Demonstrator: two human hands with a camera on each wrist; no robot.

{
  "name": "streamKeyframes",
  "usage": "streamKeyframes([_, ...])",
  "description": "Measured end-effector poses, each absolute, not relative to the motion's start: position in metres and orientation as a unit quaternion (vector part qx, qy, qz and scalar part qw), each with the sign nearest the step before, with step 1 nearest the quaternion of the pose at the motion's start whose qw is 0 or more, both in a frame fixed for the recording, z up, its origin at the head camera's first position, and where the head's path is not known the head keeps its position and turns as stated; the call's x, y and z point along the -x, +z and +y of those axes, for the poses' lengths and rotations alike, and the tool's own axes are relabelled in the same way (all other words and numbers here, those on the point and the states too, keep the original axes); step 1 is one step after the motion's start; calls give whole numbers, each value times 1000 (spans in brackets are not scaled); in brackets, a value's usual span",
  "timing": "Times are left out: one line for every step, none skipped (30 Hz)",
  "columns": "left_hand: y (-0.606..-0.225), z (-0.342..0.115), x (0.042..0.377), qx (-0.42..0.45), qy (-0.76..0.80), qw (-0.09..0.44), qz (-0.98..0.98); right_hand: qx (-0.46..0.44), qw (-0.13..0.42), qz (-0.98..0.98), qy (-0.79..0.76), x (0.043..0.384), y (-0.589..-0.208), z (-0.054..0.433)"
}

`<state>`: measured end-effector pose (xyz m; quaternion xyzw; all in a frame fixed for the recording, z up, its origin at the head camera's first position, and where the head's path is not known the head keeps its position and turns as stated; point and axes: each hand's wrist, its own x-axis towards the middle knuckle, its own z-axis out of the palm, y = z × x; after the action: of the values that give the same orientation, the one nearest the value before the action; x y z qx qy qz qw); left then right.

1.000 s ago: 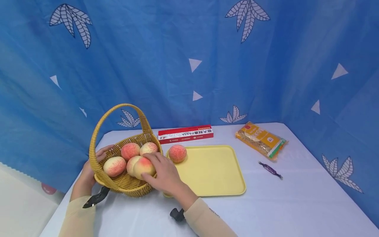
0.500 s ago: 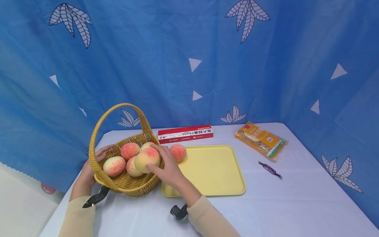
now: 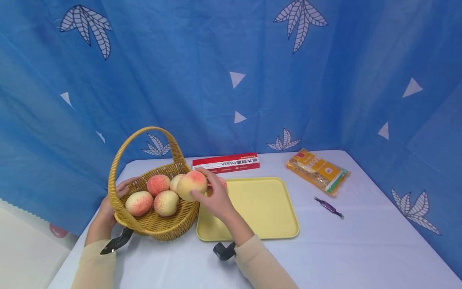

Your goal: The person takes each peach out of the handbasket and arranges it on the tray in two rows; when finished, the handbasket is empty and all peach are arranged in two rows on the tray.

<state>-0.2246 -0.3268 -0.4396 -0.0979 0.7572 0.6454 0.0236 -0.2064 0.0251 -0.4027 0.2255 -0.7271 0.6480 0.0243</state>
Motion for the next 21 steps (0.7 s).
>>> streamKeyframes([-440,-327,224,96,643,24,759,-225,27,-726,650,207,-403,26])
streamKeyframes([-440,-327,224,95,641,24,761,-221,27,-726,651,208,-403,28])
streamKeyframes([-440,-327,224,95,642,24,761,-218,27,-727,651,209,-402,29])
streamKeyframes([-440,-327,224,94,641,21,762,-216,28,-728,649,211,-402,31])
streamKeyframes([-440,-327,224,94,641,19,761,-214,28,-729,649,212,-402,32])
streamKeyframes([-440,-327,223,92,642,18,761,-211,28,-730,649,213,-402,33])
streamKeyframes([-440,-327,223,90,644,17,760,-210,27,-730,649,214,-401,35])
streamKeyframes([-440,-328,223,89,644,17,760,-208,24,-731,650,215,-401,37])
streamKeyframes([-440,-328,223,89,645,15,759,-206,22,-731,650,215,-401,38])
streamKeyframes([-440,-328,223,89,646,14,758,-206,18,-730,651,217,-401,40])
streamKeyframes([-440,-328,223,89,646,15,758,-205,15,-728,654,218,-402,42])
streamKeyframes([-440,-328,223,88,646,15,758,-205,12,-725,657,219,-402,43])
streamKeyframes([-440,-328,223,90,647,14,757,-205,12,-726,656,220,-402,45])
streamKeyframes([-440,-328,224,91,647,12,757,-206,13,-726,656,221,-402,47])
streamKeyframes([-441,-328,224,91,647,11,757,-206,14,-725,657,222,-402,49])
streamKeyframes([-441,-328,224,91,648,11,756,-208,15,-722,659,224,-402,50])
streamKeyframes([-441,-328,224,91,648,11,756,-210,18,-721,660,225,-402,52])
streamKeyframes([-441,-328,224,90,650,11,755,-211,22,-721,660,226,-402,54])
streamKeyframes([-441,-328,224,90,651,12,754,-211,25,-722,659,227,-401,56])
streamKeyframes([-441,-328,224,89,651,12,754,-212,26,-718,662,228,-402,58])
streamKeyframes([-441,-328,224,89,651,13,754,-213,28,-716,664,229,-402,60])
